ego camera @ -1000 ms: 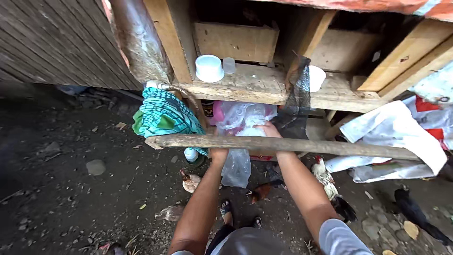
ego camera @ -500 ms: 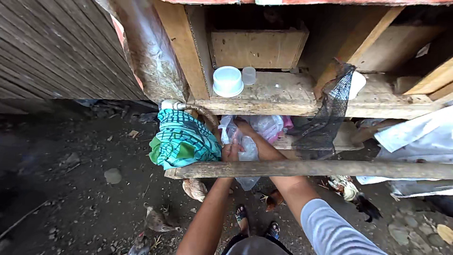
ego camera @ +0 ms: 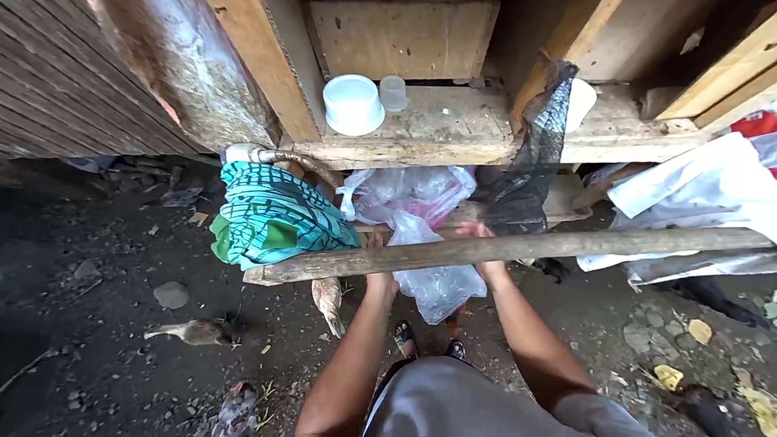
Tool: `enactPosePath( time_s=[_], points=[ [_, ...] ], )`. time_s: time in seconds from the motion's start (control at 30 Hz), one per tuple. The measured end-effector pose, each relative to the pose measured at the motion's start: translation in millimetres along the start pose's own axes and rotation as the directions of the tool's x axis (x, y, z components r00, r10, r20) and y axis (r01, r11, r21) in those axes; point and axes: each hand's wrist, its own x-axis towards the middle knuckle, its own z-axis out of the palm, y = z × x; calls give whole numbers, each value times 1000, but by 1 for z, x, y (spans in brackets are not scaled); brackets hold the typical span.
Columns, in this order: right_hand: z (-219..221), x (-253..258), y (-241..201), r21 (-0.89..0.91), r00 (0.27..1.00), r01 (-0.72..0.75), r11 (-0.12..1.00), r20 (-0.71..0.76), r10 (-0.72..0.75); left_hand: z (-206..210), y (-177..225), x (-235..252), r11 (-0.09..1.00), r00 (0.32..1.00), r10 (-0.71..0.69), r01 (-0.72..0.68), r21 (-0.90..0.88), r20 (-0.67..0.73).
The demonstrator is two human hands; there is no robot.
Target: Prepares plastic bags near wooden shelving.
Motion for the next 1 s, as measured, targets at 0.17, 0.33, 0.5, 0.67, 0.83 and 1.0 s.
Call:
enactPosePath(
  time_s=[0.17, 0.33, 0.5, 0.67, 0.83, 1.0],
  points=[
    [-42, -103, 5, 178, 938, -290, 940, 249, 243, 23, -40, -37, 995, 995, -95, 96, -17, 8],
    [-65, -133, -41, 154, 952, -269, 951, 190, 239, 34, -75, -82, 965, 945, -209, 158, 208, 253],
    [-108, -119, -40, 225, 882, -347, 910, -252, 398, 46, -96, -113, 930, 926, -307, 242, 277, 222],
    [-159, -105, -35, 413, 773, -439, 798, -278, 570, 43, -103, -111, 964, 961, -236, 213, 159, 145],
    [-160, -104, -31, -205, 944, -319, 925, -157, 290, 22, -108, -102, 949, 994, 24, -57, 310, 110],
    [-105, -70, -50, -665, 991, 124, 736, 49, -123, -8, -93, -95, 805, 968, 241, -244, 541, 77]
  ],
)
